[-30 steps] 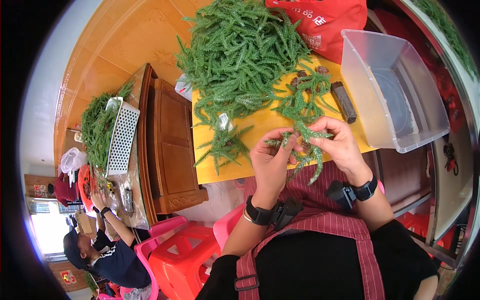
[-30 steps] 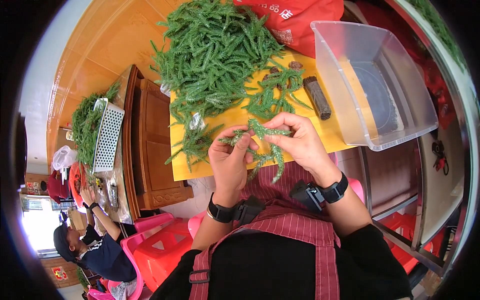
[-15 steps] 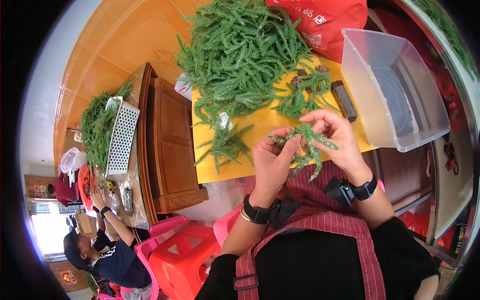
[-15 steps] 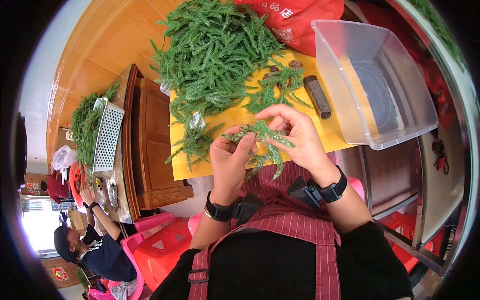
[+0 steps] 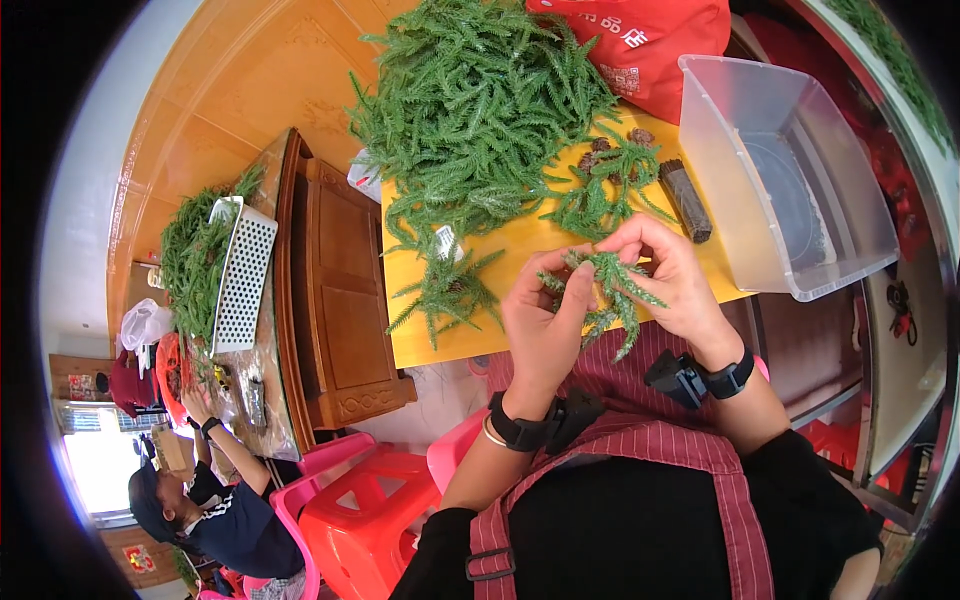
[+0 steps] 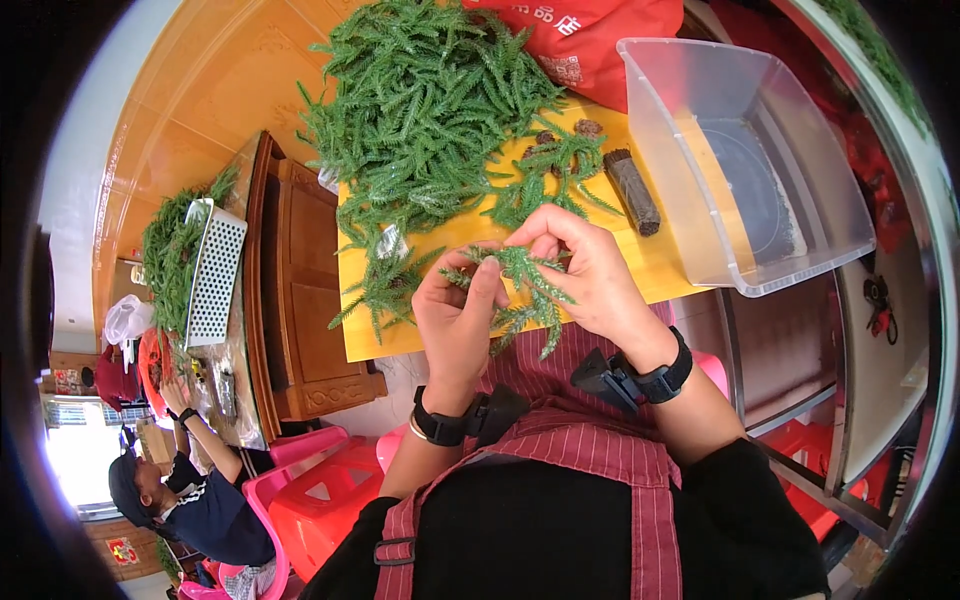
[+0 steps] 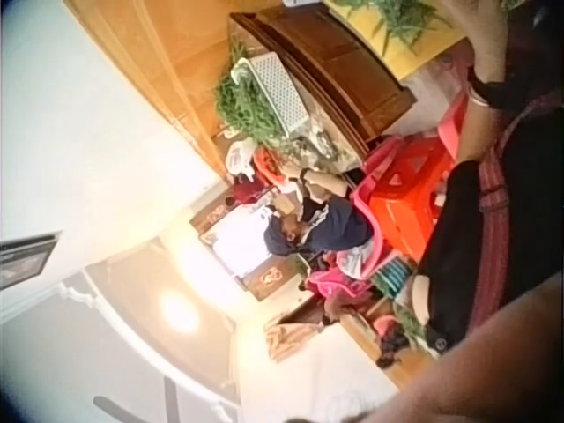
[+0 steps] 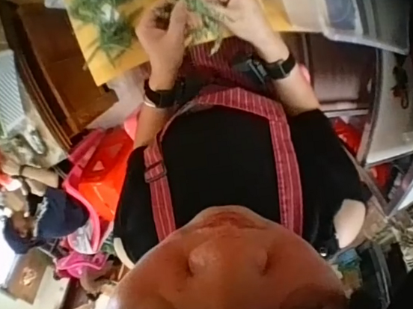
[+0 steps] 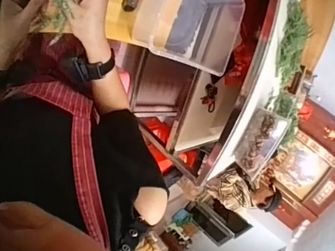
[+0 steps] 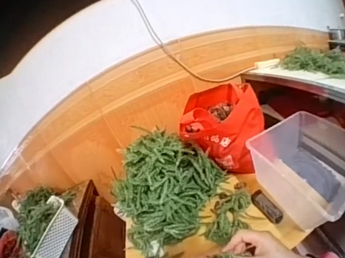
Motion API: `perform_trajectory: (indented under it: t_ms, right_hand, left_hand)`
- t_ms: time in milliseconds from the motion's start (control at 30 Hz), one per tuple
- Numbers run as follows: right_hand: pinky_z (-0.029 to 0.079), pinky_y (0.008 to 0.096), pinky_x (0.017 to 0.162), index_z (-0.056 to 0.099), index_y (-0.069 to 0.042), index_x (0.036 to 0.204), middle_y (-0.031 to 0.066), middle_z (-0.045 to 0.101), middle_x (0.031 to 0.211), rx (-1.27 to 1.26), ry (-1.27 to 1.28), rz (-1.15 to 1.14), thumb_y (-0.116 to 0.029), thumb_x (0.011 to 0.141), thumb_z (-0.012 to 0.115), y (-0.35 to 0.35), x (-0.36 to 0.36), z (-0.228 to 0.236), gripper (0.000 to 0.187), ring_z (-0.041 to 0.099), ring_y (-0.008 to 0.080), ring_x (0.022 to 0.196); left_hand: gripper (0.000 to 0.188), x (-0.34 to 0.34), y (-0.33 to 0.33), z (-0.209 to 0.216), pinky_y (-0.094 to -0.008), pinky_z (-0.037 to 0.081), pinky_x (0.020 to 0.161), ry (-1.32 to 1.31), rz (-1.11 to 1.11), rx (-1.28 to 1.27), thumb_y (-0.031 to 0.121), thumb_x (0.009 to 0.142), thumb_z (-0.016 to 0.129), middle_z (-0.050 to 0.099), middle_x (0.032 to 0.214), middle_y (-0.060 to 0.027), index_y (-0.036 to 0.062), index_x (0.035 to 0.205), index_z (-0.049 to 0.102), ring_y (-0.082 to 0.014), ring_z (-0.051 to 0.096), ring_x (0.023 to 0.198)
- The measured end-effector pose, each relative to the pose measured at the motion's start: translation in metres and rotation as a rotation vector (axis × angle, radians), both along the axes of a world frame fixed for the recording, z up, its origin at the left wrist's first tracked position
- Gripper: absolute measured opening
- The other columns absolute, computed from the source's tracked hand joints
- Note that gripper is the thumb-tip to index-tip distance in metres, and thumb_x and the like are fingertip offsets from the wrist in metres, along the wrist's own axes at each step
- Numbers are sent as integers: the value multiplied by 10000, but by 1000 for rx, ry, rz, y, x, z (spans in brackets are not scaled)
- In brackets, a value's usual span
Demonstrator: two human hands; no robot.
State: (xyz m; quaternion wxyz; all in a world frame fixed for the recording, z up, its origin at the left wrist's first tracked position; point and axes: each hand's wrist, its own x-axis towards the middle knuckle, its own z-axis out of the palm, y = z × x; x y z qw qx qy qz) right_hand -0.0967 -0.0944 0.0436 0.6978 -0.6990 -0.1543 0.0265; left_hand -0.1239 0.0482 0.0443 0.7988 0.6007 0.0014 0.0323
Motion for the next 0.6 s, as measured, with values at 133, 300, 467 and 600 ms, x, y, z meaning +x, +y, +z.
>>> perform_trajectory:
  t_ms: [133, 300, 467, 600]
  right_hand:
    - [363, 190, 647, 570, -29, 896, -34, 442, 741, -54, -22, 15, -30, 750, 615, -1, 0, 1, 153, 422, 50, 692]
    - [361, 190, 623, 574, -23, 888, -30, 464, 759, -135, -121, 6, -25, 741, 613, -3, 1, -4, 153, 433, 54, 697]
    - [386, 195, 641, 584, -15, 914, -18, 498, 781, -94, -105, -39, -16, 738, 607, 0, -5, -2, 177, 464, 57, 734]
    - [404, 194, 672, 588, -4, 914, 2, 536, 788, -132, -144, -80, -42, 762, 606, 2, -5, -8, 158, 493, 62, 751]
  left_hand:
    - [128, 1, -1, 1, -168, 406, 553, -41, 34, 130, 24, 807, 591, 560, 791, -17, -23, 920, 553, -38, 504, 633]
    - [100, 0, -2, -1, -160, 389, 516, -7, 53, 163, 48, 811, 594, 555, 717, 9, -17, 871, 547, -29, 495, 593]
    - [113, 4, 4, 1, -157, 380, 485, 24, 15, 184, 71, 820, 591, 549, 684, 16, -20, 867, 543, -17, 490, 557]
    - [114, 5, 3, -6, -157, 371, 462, 19, 10, 174, 81, 826, 584, 540, 665, 21, -16, 867, 541, -14, 484, 539]
